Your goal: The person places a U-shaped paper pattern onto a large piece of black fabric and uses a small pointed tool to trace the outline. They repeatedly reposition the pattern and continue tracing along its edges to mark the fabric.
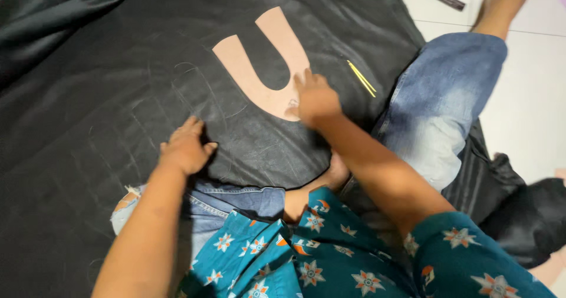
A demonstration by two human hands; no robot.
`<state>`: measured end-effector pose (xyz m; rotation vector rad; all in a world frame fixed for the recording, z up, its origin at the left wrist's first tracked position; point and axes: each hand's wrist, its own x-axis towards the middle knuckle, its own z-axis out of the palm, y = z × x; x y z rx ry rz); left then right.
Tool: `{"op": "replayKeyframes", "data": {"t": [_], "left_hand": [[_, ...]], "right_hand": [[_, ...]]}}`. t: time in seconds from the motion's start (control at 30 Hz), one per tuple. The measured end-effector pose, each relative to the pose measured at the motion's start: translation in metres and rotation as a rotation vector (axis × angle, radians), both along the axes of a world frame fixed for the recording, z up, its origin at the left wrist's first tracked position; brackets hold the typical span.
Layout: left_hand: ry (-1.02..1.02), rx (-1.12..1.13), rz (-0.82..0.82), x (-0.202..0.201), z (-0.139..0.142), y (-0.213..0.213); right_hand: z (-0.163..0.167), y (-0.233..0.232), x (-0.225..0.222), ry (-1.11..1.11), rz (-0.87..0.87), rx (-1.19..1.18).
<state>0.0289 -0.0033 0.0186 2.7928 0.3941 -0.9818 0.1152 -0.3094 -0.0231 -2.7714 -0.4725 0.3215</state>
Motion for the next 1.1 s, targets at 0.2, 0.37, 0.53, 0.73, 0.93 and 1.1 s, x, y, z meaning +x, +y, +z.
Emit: {"op": "replayKeyframes", "data": {"t": [0.2, 0.37, 0.53, 0.73, 0.93, 1.1], "left_hand": [[0.137, 0.083, 0.032, 0.027, -0.011, 0.082], [0.037, 0.043, 0.193, -0.008, -0.012, 0.141], [-0.345, -0.045, 0.129, -0.051, -0.046, 0.145], [-0.5, -0.041, 0.095, -0.068, -0.066, 0.148], [-0.474, -0.047, 0.122, -0.068, -0.062, 0.147], [-0.608, -0.012, 0.17, -0.156, -0.077, 0.132]], "right_hand": [[-0.004, 0.002, -0.01, 0.128, -0.001, -0.103], [-0.005, 0.002, -0.007, 0.07, 0.047, -0.175], [-0.008, 0.007, -0.008, -0.088, 0.039, -0.173], [-0.011, 0.01, -0.008, -0.149, 0.044, -0.197], [-0.011, 0.013, -0.006, -0.164, 0.038, -0.203], [-0.005, 0.008, -0.006, -0.095, 0.042, -0.164]]}}
